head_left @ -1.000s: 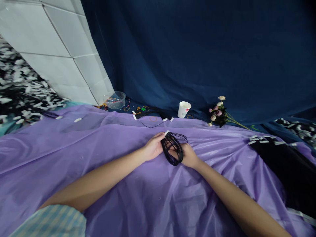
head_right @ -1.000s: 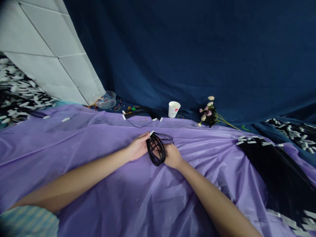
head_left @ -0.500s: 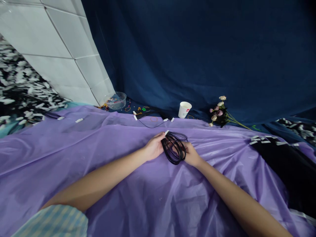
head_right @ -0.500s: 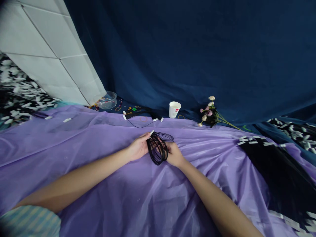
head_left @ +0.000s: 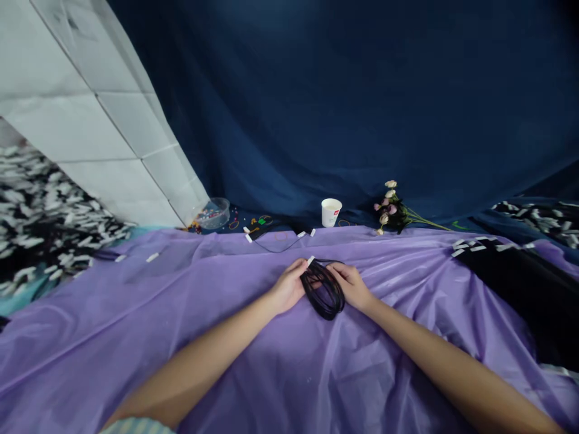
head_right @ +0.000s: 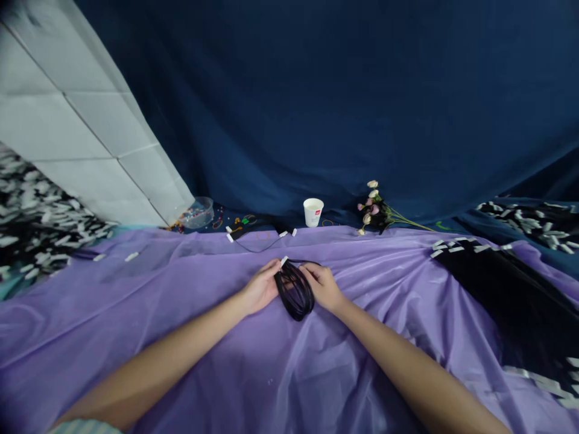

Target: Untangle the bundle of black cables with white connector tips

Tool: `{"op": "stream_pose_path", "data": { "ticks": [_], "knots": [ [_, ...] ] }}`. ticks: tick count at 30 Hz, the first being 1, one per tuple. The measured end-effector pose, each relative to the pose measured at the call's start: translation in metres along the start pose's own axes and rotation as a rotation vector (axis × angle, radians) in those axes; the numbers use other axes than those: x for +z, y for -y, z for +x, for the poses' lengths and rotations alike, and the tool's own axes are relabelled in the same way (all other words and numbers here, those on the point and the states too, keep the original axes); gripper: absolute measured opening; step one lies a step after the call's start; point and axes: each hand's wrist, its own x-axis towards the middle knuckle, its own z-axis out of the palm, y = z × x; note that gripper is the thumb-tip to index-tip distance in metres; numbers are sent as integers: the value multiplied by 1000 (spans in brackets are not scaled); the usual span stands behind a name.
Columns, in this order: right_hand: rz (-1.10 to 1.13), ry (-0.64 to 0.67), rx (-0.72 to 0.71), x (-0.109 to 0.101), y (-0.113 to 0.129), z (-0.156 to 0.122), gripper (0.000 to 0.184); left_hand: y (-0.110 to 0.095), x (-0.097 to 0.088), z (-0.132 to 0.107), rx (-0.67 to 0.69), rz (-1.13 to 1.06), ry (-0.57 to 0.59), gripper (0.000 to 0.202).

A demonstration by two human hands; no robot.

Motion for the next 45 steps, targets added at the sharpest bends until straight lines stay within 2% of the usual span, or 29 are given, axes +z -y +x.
{"op": "stream_pose_path", "data": {
  "ticks": [3, 7, 11, 14, 18, 21, 25, 27, 32, 38, 42, 45],
  "knots": [
    [18, -142, -5, 1, 3, 1, 43, -1, 2, -2, 17, 61, 12, 17],
    [-21, -258, -56, 2, 3, 1, 36, -2, 4, -2, 35, 133, 26, 20],
    [-158, -359, -82, 1, 6, -2, 43, -2, 7, -2, 67, 198, 32, 22],
    [-298, -399, -57, -4, 16, -8, 55, -3, 10, -5, 102, 270, 44, 25],
    [-481, -376, -22, -18, 37, -19, 59, -1, 16, -8, 171, 379, 42, 28],
    [-579, -370, -4, -26, 53, -31, 59, 4, 20, -6, 239, 464, -16, 25],
    [-635, -381, 25, -23, 69, -45, 50, 14, 28, -9, 344, 587, -108, 12],
    [-636, -396, 21, -17, 77, -53, 43, 18, 33, -16, 377, 635, -138, 12],
    [-559, -403, -57, -7, 94, -75, 40, 27, 42, -49, 363, 636, -192, 25],
    [-386, -241, -154, 6, 100, -100, 40, 44, 39, -92, 327, 506, -143, 42],
    [-299, -165, -173, 22, 95, -108, 30, 53, 35, -101, 357, 461, -119, 34],
    [-195, -176, -139, 34, 83, -106, 29, 56, 31, -97, 375, 430, -108, 25]
  ]
}}
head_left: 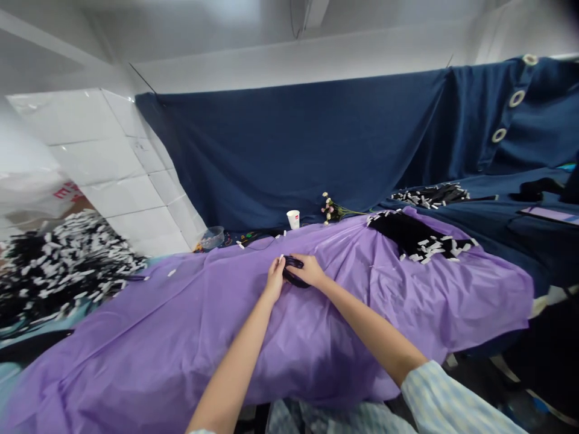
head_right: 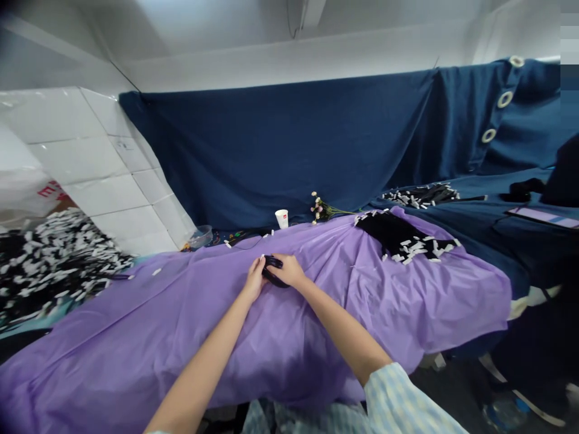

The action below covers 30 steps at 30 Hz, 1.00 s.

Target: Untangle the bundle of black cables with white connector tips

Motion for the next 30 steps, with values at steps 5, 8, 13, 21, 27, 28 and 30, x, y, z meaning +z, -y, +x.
{"op": "stream_pose_path", "data": {
  "ticks": [5, 8, 13, 21, 27, 28, 30],
  "knots": [
    [276, -17, 180, 12, -22, -2, 37, 2, -4, 4, -55, -72, -37, 21],
    [440, -41, 291, 9, -30, -4, 38, -4, -8, 5, -90, -135, -88, 25],
    [581, -5, 395, 1, -30, -5, 29, -15, -15, 6, -136, -234, -133, 29],
    [617, 133, 465, -7, -27, -8, 24, -18, -15, 4, -230, -191, -49, 28],
    [592, 157, 442, -3, -28, -12, 22, -10, -12, 0, -188, -81, -3, 25],
    [586, 158, 433, -1, -29, -13, 22, -8, -11, 0, -175, -65, 0, 24],
    [571, 158, 421, 2, -31, -14, 22, -7, -10, -1, -151, -35, 6, 22]
  ]
}}
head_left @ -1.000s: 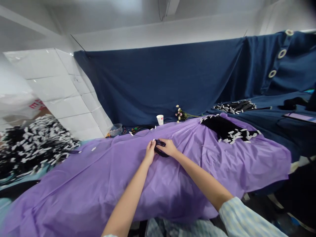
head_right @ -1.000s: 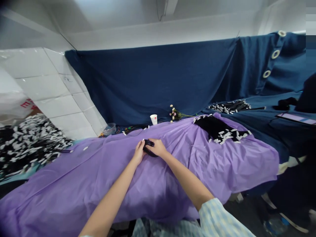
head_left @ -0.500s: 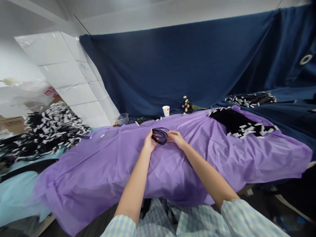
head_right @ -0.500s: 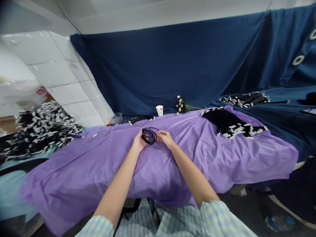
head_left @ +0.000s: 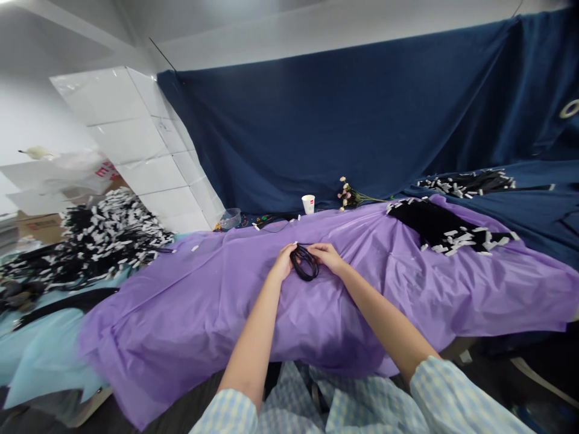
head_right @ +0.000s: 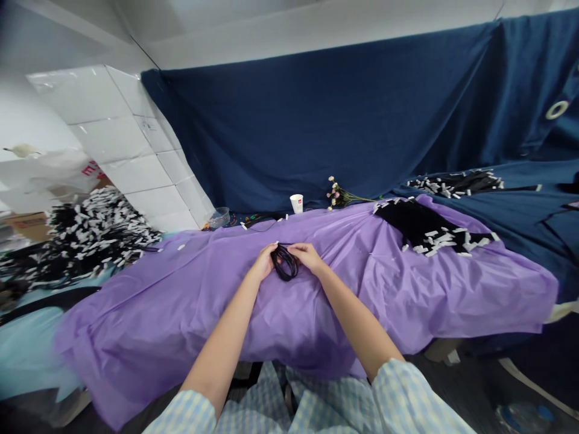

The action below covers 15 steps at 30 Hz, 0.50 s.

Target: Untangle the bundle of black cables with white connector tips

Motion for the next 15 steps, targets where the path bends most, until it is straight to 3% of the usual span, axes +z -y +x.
{"op": "stream_pose_path", "data": {
  "ticks": [15],
  "knots": [
    [-184, 1, -52, 0, -7, 1, 24, 1, -5, -3, 26, 129, 67, 23]
  ]
}}
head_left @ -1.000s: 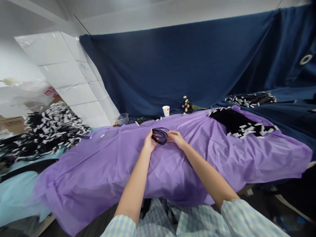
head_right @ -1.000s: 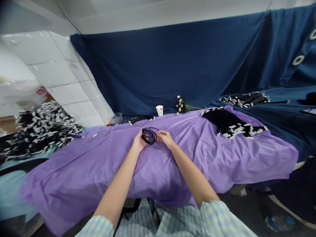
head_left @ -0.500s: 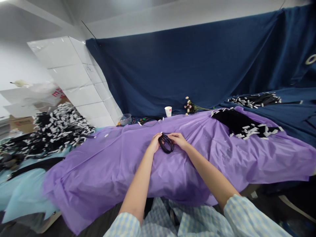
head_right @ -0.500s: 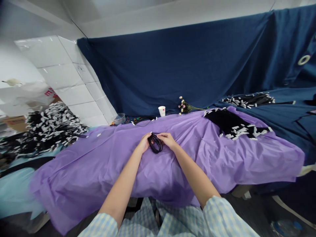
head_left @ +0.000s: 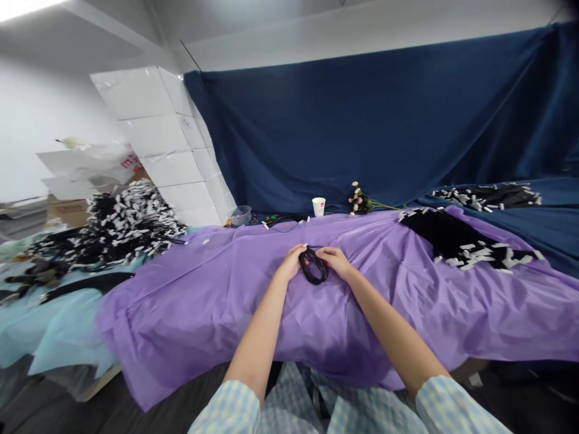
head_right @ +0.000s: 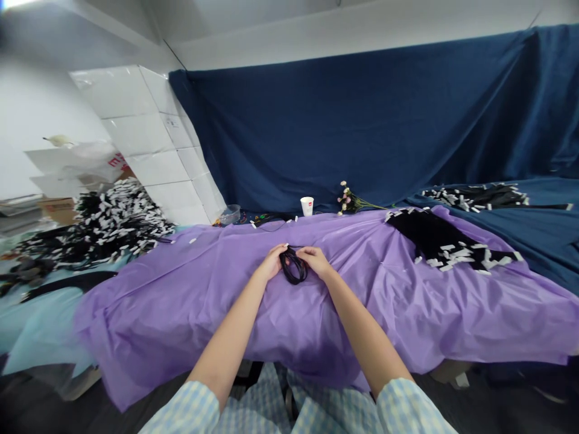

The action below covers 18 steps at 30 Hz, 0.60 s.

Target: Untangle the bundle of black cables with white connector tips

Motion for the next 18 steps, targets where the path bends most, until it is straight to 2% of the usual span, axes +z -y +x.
{"op": "stream_pose_path", "data": {
  "ticks": [8, 18],
  "knots": [
    [-87, 47, -78, 3, -1, -2, 22, 5, -1, -3, 39, 83, 46, 18],
    [-63, 34, -6, -1, -4, -2, 24, 10, -4, -2, 21, 171, 49, 19]
  ]
}}
